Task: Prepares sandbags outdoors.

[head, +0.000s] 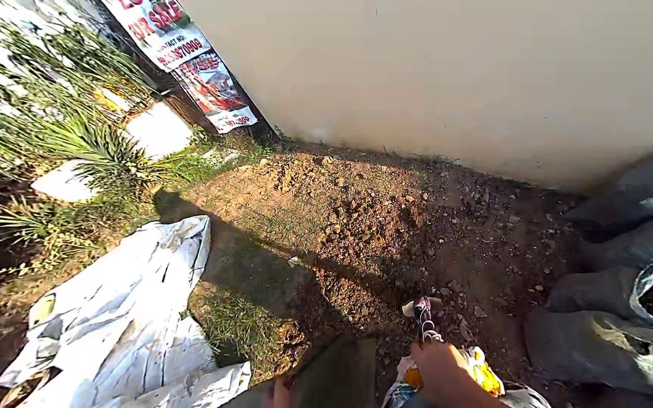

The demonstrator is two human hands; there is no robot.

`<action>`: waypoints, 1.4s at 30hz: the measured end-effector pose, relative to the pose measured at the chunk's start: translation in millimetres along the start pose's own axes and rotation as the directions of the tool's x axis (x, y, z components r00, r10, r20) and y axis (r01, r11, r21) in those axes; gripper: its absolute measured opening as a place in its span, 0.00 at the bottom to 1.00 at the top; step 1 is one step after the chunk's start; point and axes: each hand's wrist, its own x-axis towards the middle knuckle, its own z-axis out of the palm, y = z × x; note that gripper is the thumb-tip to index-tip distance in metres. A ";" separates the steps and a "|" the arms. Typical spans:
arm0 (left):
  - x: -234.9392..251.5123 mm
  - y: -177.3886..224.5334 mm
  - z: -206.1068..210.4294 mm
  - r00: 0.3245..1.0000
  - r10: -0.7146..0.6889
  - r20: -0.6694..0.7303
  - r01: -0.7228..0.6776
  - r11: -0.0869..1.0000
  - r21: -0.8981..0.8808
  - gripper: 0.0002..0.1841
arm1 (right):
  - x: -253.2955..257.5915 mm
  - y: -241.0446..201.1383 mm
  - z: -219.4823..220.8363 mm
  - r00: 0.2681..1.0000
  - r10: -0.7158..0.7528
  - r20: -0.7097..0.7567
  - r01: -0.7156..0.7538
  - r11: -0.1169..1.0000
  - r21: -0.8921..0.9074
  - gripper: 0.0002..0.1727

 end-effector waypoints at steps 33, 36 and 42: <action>-101.9 131.2 100.0 0.965 0.229 0.124 -0.181 0.931 -0.316 0.13 | 27.7 79.0 17.9 0.911 -0.300 0.283 0.172 0.900 0.401 0.39; -101.3 135.9 102.6 0.968 0.207 0.144 -0.170 0.958 -0.231 0.19 | 36.8 86.6 4.7 0.930 -0.248 0.270 0.166 0.942 0.293 0.45; -97.0 128.0 80.5 0.945 0.079 0.316 -0.097 0.994 0.042 0.22 | 49.3 52.6 -68.9 0.963 -0.206 -0.174 0.256 0.899 0.354 0.31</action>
